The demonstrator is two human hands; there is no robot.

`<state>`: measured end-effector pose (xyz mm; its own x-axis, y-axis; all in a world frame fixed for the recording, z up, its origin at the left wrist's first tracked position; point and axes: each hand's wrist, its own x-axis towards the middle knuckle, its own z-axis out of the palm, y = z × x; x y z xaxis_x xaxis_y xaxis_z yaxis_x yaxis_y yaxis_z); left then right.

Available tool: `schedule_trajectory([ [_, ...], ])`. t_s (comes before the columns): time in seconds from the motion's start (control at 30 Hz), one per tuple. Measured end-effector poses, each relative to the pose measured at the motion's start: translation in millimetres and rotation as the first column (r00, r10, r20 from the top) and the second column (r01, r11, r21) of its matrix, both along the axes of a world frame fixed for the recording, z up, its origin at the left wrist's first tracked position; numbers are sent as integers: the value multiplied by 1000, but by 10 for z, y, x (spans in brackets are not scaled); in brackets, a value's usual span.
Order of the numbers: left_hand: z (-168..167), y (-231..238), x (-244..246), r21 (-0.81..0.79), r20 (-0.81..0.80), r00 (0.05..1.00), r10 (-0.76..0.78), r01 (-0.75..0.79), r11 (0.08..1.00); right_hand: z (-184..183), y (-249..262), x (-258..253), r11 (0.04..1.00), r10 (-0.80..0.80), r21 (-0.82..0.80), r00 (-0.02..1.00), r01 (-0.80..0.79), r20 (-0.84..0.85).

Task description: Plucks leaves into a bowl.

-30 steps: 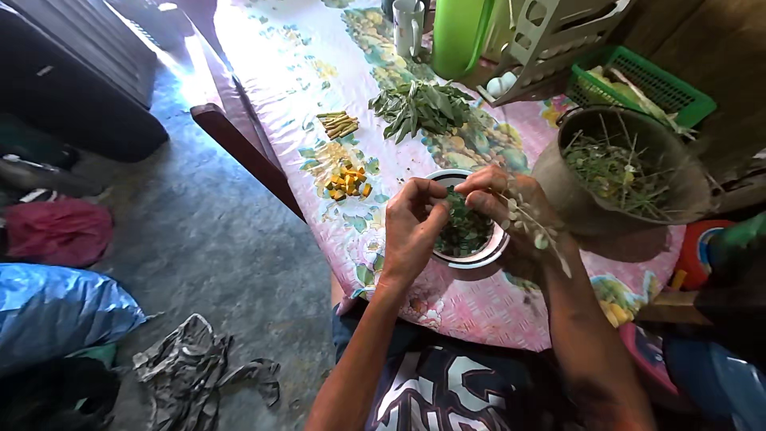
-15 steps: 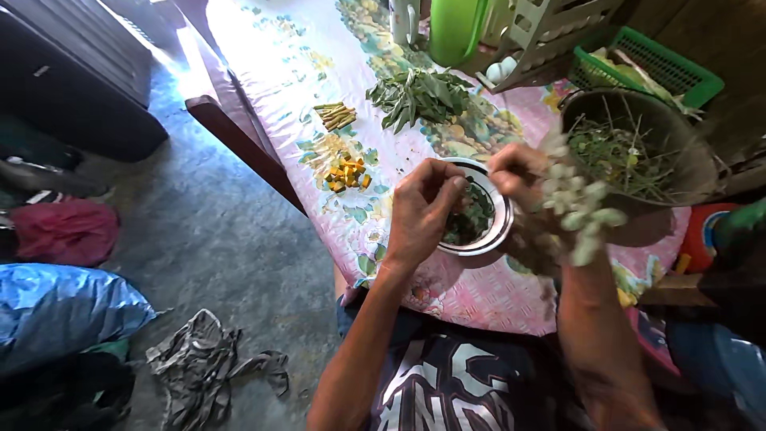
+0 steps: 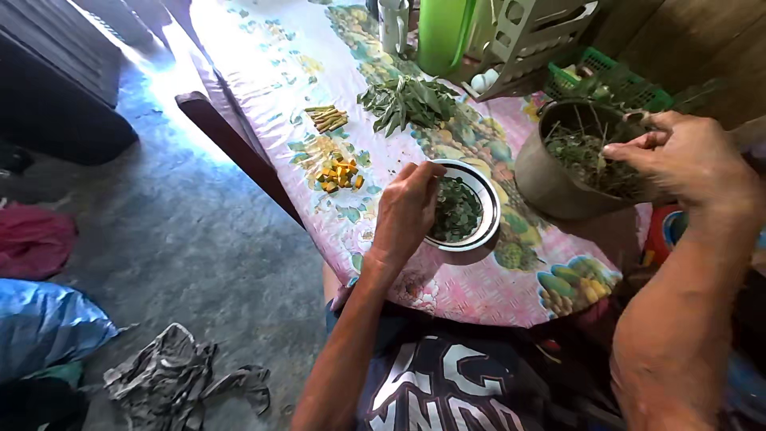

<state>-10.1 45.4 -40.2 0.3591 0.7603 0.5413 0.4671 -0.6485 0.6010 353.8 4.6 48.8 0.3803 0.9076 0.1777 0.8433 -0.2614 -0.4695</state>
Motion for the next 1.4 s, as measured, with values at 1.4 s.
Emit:
schedule_trajectory([
  [1.4, 105, 20, 307, -249, 686, 724, 69, 144, 958, -639, 413, -1628, 615, 789, 500, 480, -610, -385],
])
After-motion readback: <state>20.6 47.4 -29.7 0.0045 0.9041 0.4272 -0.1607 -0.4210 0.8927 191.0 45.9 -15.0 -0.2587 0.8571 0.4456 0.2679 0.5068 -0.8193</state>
